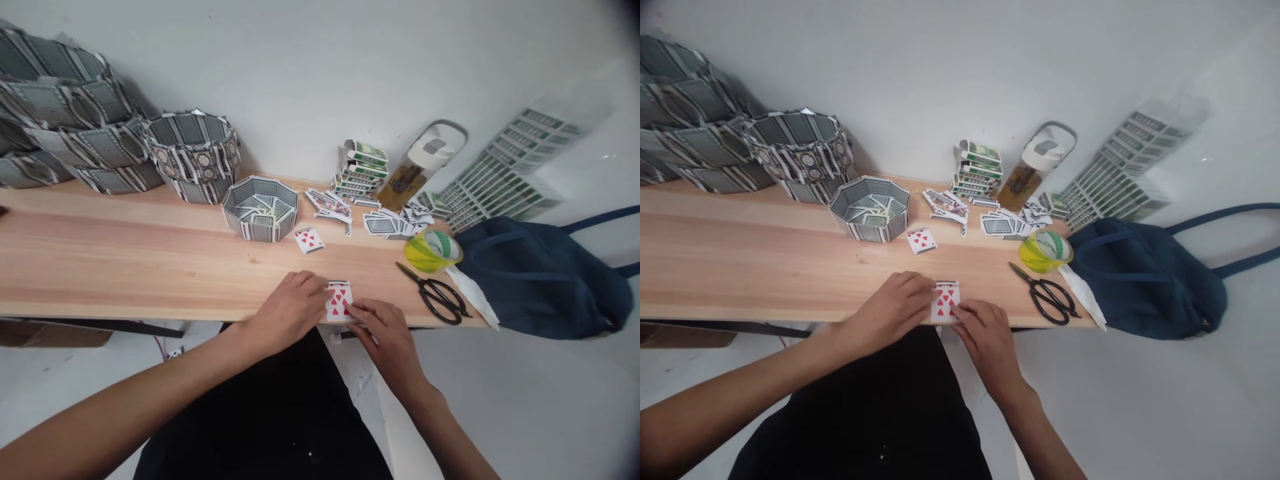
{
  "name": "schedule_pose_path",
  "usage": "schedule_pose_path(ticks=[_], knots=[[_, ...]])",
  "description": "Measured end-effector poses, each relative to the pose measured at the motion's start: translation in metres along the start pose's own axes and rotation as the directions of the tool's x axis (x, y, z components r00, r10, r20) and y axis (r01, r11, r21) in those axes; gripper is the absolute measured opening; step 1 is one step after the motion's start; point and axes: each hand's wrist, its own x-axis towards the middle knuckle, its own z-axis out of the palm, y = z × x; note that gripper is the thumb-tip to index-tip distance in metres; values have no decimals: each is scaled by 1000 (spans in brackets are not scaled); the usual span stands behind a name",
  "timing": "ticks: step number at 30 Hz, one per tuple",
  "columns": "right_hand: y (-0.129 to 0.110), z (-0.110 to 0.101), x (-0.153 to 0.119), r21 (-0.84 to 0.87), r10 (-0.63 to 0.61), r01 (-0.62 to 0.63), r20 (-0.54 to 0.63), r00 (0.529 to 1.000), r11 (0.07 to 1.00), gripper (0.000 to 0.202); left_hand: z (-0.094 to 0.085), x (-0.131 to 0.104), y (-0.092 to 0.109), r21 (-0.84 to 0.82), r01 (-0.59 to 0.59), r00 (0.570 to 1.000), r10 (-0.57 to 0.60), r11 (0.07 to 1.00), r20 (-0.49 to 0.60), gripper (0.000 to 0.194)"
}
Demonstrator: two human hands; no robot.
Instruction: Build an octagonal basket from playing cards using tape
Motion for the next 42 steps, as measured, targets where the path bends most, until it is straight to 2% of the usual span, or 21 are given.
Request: schedule_pose_path(ticks=[3, 14, 21, 31, 37, 42], knots=[[-1, 1, -1, 3, -2, 2, -23, 1000, 1000, 23, 4, -10, 9, -41, -26, 999, 25, 999, -36, 20], [-14, 2, 0, 73, 21, -17, -56, 998, 997, 15, 18, -24, 24, -2, -39, 981, 38, 999, -192, 19], [-17, 4, 6, 98, 7, -2, -53, 999, 995, 12, 19, -24, 29, -90, 49, 973, -68, 995, -221, 17], [-20, -4, 17, 131, 118, -126, 68, 991, 983, 14, 16, -14, 33, -194, 216, 964, -240, 957, -112, 24], [-18, -10, 30, 125, 194, -227, 228, 954, 966, 18, 8, -3, 28, -253, 278, 956, -292, 927, -22, 22], [-17, -13, 37, 162, 206, -265, 311, 928, 951, 16, 0, 6, 19, -352, 322, 943, -330, 879, 39, 15]])
